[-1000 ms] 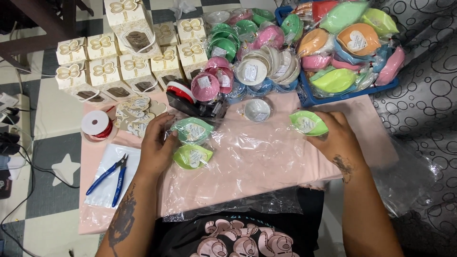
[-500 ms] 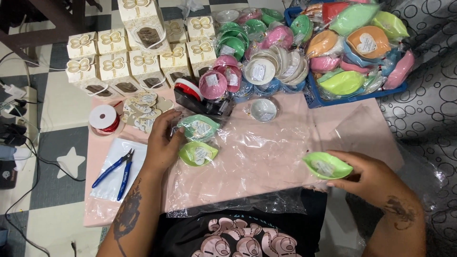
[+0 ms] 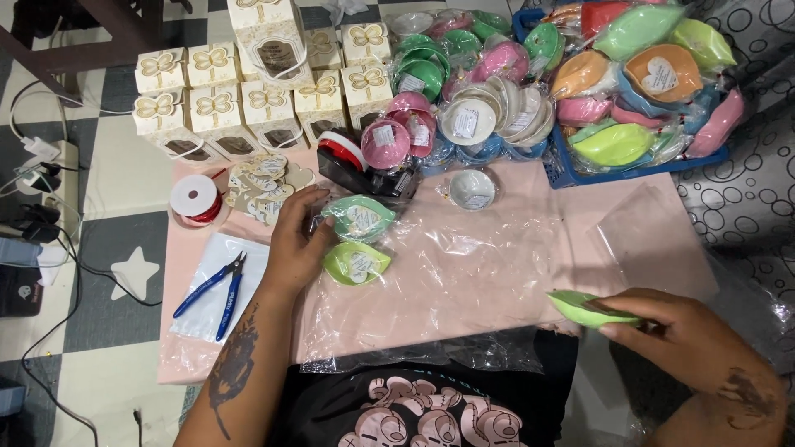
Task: The person is packing small, colorful, heart and leaf-shaped items into a clear plastic bag.
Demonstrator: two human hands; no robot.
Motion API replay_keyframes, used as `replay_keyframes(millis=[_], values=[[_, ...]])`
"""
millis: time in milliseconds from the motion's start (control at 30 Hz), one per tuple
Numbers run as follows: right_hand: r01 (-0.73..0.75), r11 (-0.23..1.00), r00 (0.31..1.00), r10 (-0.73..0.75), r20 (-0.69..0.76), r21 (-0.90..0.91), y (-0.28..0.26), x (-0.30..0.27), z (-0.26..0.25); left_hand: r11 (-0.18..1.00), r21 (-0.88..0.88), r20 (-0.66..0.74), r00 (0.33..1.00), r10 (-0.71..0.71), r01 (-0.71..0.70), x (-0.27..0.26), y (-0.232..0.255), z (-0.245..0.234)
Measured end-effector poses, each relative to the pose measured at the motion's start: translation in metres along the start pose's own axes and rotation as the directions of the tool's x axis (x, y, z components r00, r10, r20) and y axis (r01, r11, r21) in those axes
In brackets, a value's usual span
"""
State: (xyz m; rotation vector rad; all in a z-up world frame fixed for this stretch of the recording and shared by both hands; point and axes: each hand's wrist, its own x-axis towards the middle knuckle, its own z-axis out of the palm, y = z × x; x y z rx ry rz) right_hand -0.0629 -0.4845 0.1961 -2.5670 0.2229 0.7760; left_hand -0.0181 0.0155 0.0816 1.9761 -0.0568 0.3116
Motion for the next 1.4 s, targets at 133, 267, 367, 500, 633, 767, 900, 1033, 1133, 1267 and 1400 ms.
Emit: replay_keyframes(millis=[133,267,367,500,633,767,900,1033,1133,1267,1400], values=[[-0.016,1.000,1.000,0.016,0.017,0.027,0.014,0.002,-0.004,1.000,0.016,-0.002,1.000,0.011,-0.011,0.000,-0.002,0.000],[0.205,0.978,0.978,-0.206,-0.031,-0.046,-0.026,0.011,0.019,1.000,-0.010,0.001,1.000,0.000,0.000,0.000,-0.001,0.001],[0.344,0.938,0.936,-0.346,-0.059,-0.039,-0.035,0.028,0.046,1.000,-0.024,0.001,1.000,-0.001,0.002,0.000,-0.002,0.001],[0.482,0.876,0.876,-0.482,0.020,0.022,-0.068,0.040,0.065,1.000,-0.020,-0.010,1.000,0.023,-0.023,0.000,-0.005,0.001],[0.490,0.850,0.863,-0.505,0.035,0.192,-0.070,0.071,0.095,0.993,-0.118,-0.032,0.999,-0.034,0.030,0.001,0.001,0.000],[0.574,0.803,0.812,-0.583,0.016,0.160,-0.103,0.082,0.103,0.990,-0.138,-0.031,0.999,-0.036,0.032,0.000,0.002,0.000],[0.694,0.711,0.687,-0.701,-0.192,-0.112,-0.108,0.105,0.126,0.990,-0.140,-0.028,0.999,-0.038,0.034,0.000,0.000,-0.001],[0.660,0.737,0.722,-0.676,-0.148,-0.145,-0.137,0.084,0.116,0.988,-0.145,-0.027,0.999,-0.047,0.043,0.000,-0.002,-0.001],[0.731,0.599,0.630,-0.776,0.012,0.326,-0.112,0.115,0.140,0.991,-0.131,-0.026,0.999,-0.034,0.030,0.000,-0.002,-0.001],[0.753,0.657,0.655,-0.743,-0.136,0.032,-0.123,0.118,0.153,0.991,-0.130,-0.019,0.999,-0.047,0.044,0.000,-0.002,-0.003],[0.847,0.408,0.343,-0.909,-0.235,-0.341,-0.151,0.101,0.130,0.993,-0.104,-0.014,0.999,-0.051,0.049,-0.001,-0.001,-0.003]])
